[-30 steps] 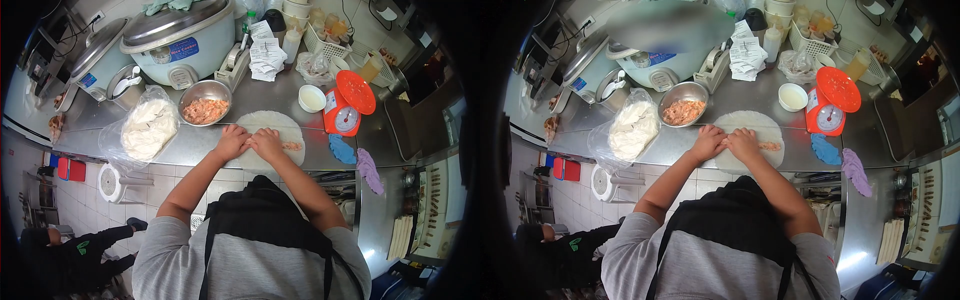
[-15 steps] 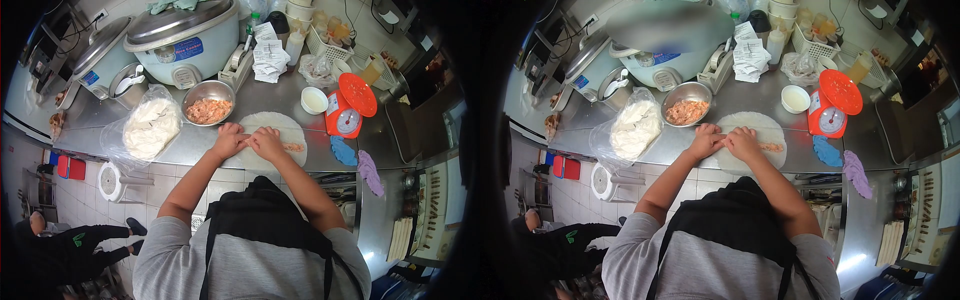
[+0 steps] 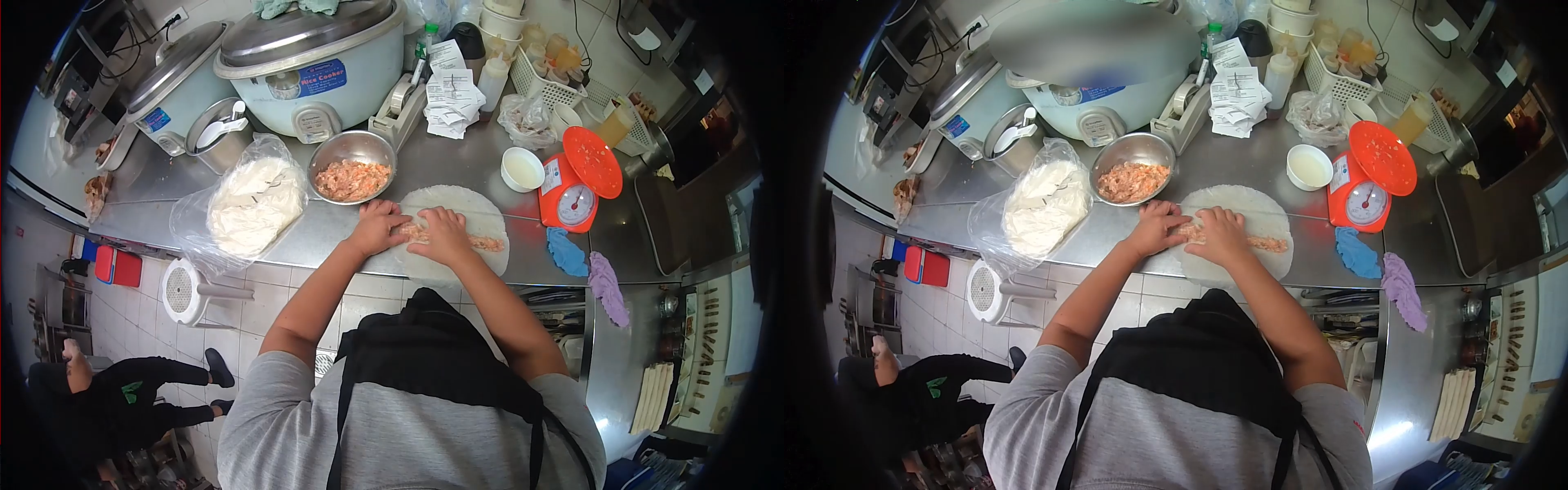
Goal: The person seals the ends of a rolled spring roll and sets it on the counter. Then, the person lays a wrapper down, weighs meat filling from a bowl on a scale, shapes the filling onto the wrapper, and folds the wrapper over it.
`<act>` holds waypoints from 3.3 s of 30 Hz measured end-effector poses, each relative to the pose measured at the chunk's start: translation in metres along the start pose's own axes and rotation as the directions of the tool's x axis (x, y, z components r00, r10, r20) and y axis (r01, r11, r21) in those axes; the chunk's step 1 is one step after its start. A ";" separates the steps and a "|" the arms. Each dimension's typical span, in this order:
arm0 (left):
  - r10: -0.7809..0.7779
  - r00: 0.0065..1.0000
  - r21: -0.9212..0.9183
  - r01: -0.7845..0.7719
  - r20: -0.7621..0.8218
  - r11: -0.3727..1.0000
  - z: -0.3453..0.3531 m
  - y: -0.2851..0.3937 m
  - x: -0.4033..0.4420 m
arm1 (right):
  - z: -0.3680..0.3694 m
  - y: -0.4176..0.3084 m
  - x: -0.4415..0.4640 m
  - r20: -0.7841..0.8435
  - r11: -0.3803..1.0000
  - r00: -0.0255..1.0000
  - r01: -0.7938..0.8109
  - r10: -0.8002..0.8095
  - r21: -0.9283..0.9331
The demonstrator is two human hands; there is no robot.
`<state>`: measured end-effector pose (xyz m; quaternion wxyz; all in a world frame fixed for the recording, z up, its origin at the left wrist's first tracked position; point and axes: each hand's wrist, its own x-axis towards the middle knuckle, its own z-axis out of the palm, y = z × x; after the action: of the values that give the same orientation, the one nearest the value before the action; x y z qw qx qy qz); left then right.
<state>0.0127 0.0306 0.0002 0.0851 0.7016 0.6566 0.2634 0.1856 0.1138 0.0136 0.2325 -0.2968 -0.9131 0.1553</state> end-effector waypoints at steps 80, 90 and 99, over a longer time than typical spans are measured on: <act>-0.169 0.985 0.196 0.158 0.042 0.968 0.007 0.050 0.048 | -0.054 0.059 0.065 0.612 0.834 0.627 -0.542 0.482 -0.102; 0.236 0.966 0.098 -0.246 0.106 0.964 0.003 0.068 -0.021 | -0.068 0.087 0.045 0.354 0.863 0.811 -0.504 0.465 0.020; 0.318 0.947 0.056 -0.320 0.045 0.946 0.024 0.063 -0.018 | -0.095 0.045 -0.054 0.167 0.994 0.981 0.097 -0.104 0.048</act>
<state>0.0794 0.0106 0.0041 0.0313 0.8055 0.5407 0.2405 0.2946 0.1294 0.0565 0.1676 -0.2314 -0.9401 0.1860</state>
